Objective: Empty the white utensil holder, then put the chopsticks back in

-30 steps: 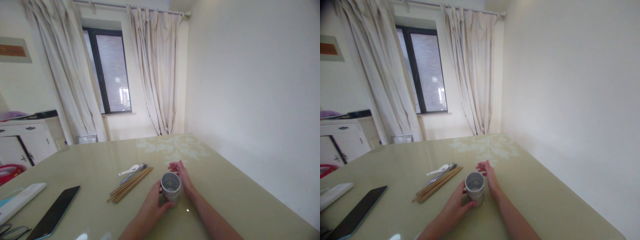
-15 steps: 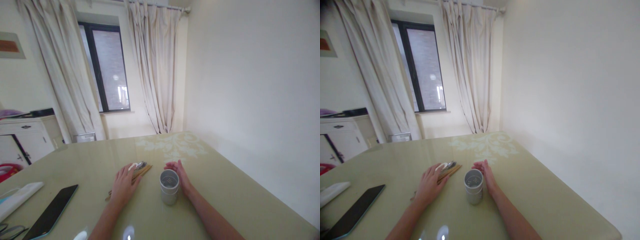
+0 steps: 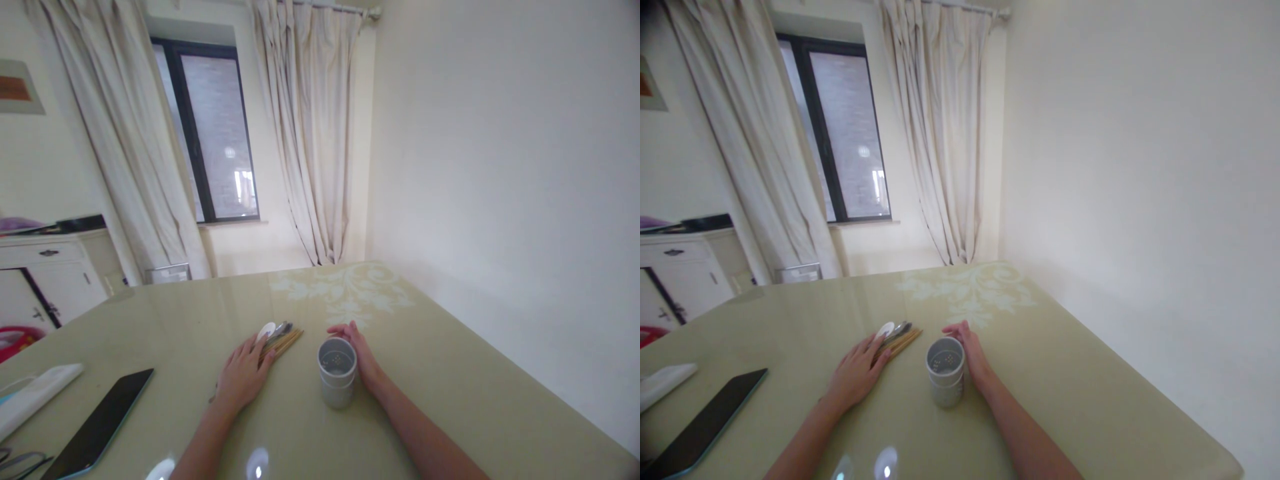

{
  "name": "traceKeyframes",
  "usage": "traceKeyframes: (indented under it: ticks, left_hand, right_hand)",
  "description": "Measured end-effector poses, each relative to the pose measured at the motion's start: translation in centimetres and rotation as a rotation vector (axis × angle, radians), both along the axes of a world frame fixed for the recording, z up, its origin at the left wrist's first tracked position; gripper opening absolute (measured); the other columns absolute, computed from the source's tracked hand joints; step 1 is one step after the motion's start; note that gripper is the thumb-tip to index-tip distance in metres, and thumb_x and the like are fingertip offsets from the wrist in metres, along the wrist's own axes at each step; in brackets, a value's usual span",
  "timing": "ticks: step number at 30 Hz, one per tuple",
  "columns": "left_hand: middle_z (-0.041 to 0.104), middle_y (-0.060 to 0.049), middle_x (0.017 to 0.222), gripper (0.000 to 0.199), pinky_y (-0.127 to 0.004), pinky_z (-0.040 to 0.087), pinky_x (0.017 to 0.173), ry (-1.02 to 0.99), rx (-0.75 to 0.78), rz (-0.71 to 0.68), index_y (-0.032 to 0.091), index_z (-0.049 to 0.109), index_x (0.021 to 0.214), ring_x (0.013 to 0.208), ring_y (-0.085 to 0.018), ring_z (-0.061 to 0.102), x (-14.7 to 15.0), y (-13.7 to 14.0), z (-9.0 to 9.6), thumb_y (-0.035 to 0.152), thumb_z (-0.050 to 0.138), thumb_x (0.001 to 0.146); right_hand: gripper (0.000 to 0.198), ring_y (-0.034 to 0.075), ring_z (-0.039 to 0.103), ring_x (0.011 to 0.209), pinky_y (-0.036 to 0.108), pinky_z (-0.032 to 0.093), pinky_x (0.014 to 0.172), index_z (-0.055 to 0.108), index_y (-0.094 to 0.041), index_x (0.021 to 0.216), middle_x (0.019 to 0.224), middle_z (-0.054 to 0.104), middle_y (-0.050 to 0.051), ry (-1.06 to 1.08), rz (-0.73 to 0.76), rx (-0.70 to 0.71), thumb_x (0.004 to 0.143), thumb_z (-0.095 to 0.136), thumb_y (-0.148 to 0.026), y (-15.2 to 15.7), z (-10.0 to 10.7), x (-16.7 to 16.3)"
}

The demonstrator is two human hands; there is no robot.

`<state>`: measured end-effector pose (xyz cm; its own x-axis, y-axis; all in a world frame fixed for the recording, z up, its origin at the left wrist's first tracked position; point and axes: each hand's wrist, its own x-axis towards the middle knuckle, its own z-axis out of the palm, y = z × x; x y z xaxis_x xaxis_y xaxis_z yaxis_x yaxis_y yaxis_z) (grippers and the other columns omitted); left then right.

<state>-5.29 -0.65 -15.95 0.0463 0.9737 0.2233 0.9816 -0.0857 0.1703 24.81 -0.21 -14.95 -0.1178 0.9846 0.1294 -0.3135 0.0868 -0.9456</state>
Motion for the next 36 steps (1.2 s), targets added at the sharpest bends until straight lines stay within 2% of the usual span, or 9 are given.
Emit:
traceKeyframes:
  ticks: [9, 15, 21, 24, 29, 36]
  left_hand:
    - [0.054, -0.012, 0.158, 0.060, -0.047, 0.038, 0.121, -0.095, 0.004, -0.124, 0.022, 0.050, 0.155, 0.145, -0.029, 0.050, 3.2, -1.9, 0.0, 0.050, 0.036, 0.105]
    - [0.054, -0.014, 0.158, 0.059, -0.050, 0.039, 0.120, -0.075, 0.014, -0.130, 0.021, 0.049, 0.156, 0.145, -0.032, 0.050, 4.3, -2.7, 0.1, 0.049, 0.039, 0.105]
    - [0.055, -0.012, 0.157, 0.052, -0.050, 0.036, 0.122, -0.034, 0.138, -0.154, 0.022, 0.054, 0.150, 0.145, -0.031, 0.049, 4.7, -2.8, 0.5, 0.040, 0.052, 0.102]
    - [0.059, -0.010, 0.152, 0.042, -0.049, 0.037, 0.121, -0.042, 0.170, -0.221, 0.023, 0.061, 0.140, 0.140, -0.030, 0.052, 5.3, -3.1, 1.0, 0.027, 0.056, 0.098]
    - [0.069, -0.008, 0.128, 0.021, -0.045, 0.046, 0.109, -0.071, 0.122, -0.246, 0.023, 0.071, 0.105, 0.123, -0.028, 0.061, 6.2, -3.7, 1.8, 0.017, 0.053, 0.096]
    - [0.069, -0.008, 0.116, 0.017, -0.042, 0.045, 0.104, -0.078, 0.110, -0.210, 0.022, 0.070, 0.098, 0.114, -0.027, 0.060, 6.2, -3.7, 2.2, 0.020, 0.053, 0.097]
  right_hand:
    - [0.078, 0.025, 0.070, 0.081, 0.040, 0.053, 0.083, 0.079, -0.018, 0.098, 0.084, 0.074, 0.007, -0.030, -0.030, 0.005, 0.079, 0.057, -0.091, -0.4, 0.5, 0.0]
    - [0.083, 0.024, 0.071, 0.080, 0.039, 0.054, 0.079, 0.077, -0.019, 0.100, 0.086, 0.074, 0.007, 0.020, -0.007, -0.028, 0.080, 0.049, -0.095, -0.9, 0.9, -0.7]
    - [0.079, 0.022, 0.070, 0.077, 0.037, 0.054, 0.078, 0.077, -0.020, 0.101, 0.085, 0.074, 0.005, 0.124, 0.074, -0.108, 0.081, 0.051, -0.093, -1.8, 1.2, -1.5]
    - [0.079, 0.022, 0.070, 0.076, 0.036, 0.054, 0.077, 0.076, -0.020, 0.099, 0.081, 0.074, 0.005, 0.153, 0.105, -0.136, 0.081, 0.051, -0.093, -2.1, 1.1, -1.9]
    - [0.080, 0.021, 0.067, 0.073, 0.035, 0.052, 0.075, 0.077, -0.020, 0.097, 0.076, 0.072, 0.004, 0.175, 0.155, -0.146, 0.080, 0.052, -0.094, -2.7, 1.1, -2.7]
    - [0.084, 0.021, 0.065, 0.071, 0.034, 0.050, 0.073, 0.078, -0.019, 0.093, 0.075, 0.072, 0.005, 0.169, 0.191, -0.167, 0.077, 0.050, -0.097, -3.1, 1.1, -3.3]
